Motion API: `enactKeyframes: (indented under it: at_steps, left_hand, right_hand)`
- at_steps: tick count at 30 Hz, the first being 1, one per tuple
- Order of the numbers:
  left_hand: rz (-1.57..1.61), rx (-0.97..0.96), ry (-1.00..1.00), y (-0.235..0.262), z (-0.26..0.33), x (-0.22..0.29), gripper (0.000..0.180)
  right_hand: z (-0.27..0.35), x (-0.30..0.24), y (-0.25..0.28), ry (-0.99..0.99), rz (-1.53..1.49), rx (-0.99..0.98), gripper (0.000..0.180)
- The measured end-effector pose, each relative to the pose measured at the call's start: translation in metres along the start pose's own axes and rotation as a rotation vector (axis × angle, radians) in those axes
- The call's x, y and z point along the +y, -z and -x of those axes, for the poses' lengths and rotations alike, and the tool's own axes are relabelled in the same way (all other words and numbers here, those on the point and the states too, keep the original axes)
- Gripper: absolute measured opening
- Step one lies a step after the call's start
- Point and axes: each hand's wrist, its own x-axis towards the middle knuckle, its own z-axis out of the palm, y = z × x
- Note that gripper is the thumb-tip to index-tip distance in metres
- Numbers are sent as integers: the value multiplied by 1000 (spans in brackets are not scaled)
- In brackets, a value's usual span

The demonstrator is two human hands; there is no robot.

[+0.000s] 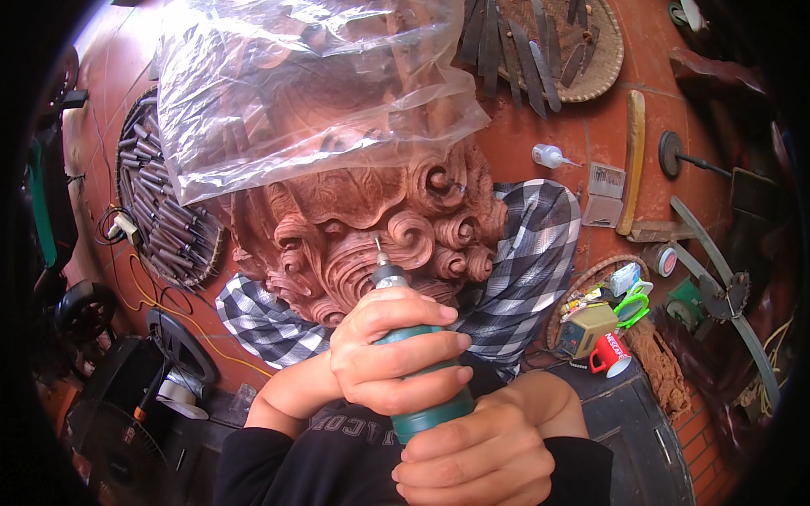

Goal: The person uses a rotary carving tool to refine swirling patterns on a reddish-brown wooden relief. They hold the tool with both hands and move it along the carved grooves to smooth and shape the design.

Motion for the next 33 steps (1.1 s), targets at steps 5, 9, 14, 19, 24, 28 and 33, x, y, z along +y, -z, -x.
enactKeyframes:
  at_steps: [5,9,14,19,24,28,33]
  left_hand:
    - [33,0,-11,-5,1,-2,29]
    - [11,-13,-3,2,-1,0,28]
    - [-30,-24,2,13,1,2,27]
    - [-54,-52,35,22,3,8,30]
    - [-73,-52,46,24,6,9,32]
    - [-51,-48,41,19,2,6,32]
    - [-29,-49,28,14,0,4,32]
  right_hand:
    - [1,-3,2,-7,37,-2,14]
    - [0,-4,-3,-16,39,31,14]
    - [-3,-1,-12,-40,-21,47,15]
    - [-4,4,-22,-7,-58,120,19]
    - [4,-4,-35,-109,-93,207,20]
    - [-3,-1,-22,-66,-67,121,17]
    - [-3,-6,-13,-85,-25,77,13]
